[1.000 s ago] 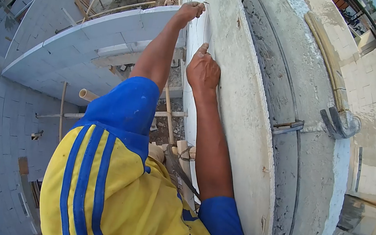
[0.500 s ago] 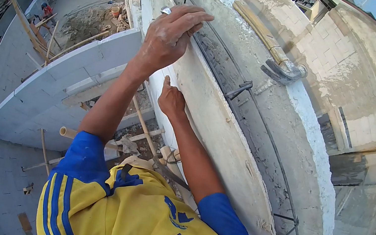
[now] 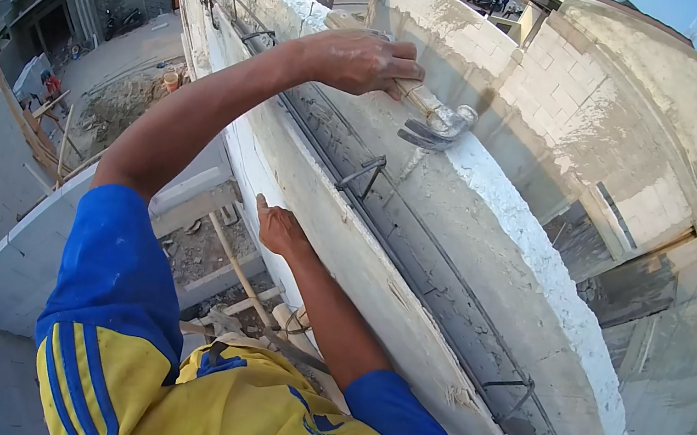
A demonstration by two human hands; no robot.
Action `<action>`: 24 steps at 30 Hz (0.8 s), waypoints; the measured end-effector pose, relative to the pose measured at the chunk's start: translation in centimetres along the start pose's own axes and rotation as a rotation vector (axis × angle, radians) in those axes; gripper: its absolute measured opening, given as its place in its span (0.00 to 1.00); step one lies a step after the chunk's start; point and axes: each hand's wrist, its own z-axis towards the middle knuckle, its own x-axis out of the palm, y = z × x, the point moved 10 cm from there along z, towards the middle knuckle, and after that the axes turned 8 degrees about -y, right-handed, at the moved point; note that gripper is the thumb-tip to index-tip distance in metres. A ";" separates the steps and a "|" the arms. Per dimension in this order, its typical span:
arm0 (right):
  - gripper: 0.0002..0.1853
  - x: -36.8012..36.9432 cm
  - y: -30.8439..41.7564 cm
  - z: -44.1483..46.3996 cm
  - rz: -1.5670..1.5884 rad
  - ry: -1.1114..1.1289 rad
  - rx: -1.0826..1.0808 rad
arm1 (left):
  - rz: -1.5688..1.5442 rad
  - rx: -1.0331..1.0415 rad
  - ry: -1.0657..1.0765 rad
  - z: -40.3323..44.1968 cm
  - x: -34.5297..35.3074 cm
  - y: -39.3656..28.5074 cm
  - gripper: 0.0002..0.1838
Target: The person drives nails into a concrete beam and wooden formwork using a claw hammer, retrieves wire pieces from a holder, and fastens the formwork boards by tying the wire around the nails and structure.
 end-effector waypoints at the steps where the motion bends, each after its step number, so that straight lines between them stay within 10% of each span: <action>1: 0.34 0.2 -0.3 0.0 0.011 -0.011 0.003 | 0.169 0.061 -0.032 -0.2 -0.8 -0.6 0.15; 4: 0.42 0.9 -1.0 0.2 -0.020 -0.008 -0.001 | 0.414 0.055 -0.092 -1.0 -2.9 -1.0 0.17; 8: 0.28 1.6 0.2 0.1 0.007 -0.041 -0.118 | 0.713 -0.381 -0.615 -8.8 -13.0 -0.9 0.14; 10: 0.33 0.1 1.6 0.0 -0.113 0.040 -0.111 | 0.624 -0.695 -0.786 -13.5 -16.1 -2.8 0.05; 12: 0.32 -0.7 2.2 -0.6 -0.091 0.007 -0.074 | 0.200 -1.373 -1.061 -25.4 -14.3 -0.1 0.17; 18: 0.32 -1.6 2.0 -0.2 -0.064 -0.168 -0.100 | -0.285 -1.971 -1.210 -49.1 -0.7 -0.1 0.19; 24: 0.26 -3.6 1.6 -1.3 0.236 -0.115 0.128 | -0.061 -1.758 -1.148 -49.1 2.5 -1.4 0.15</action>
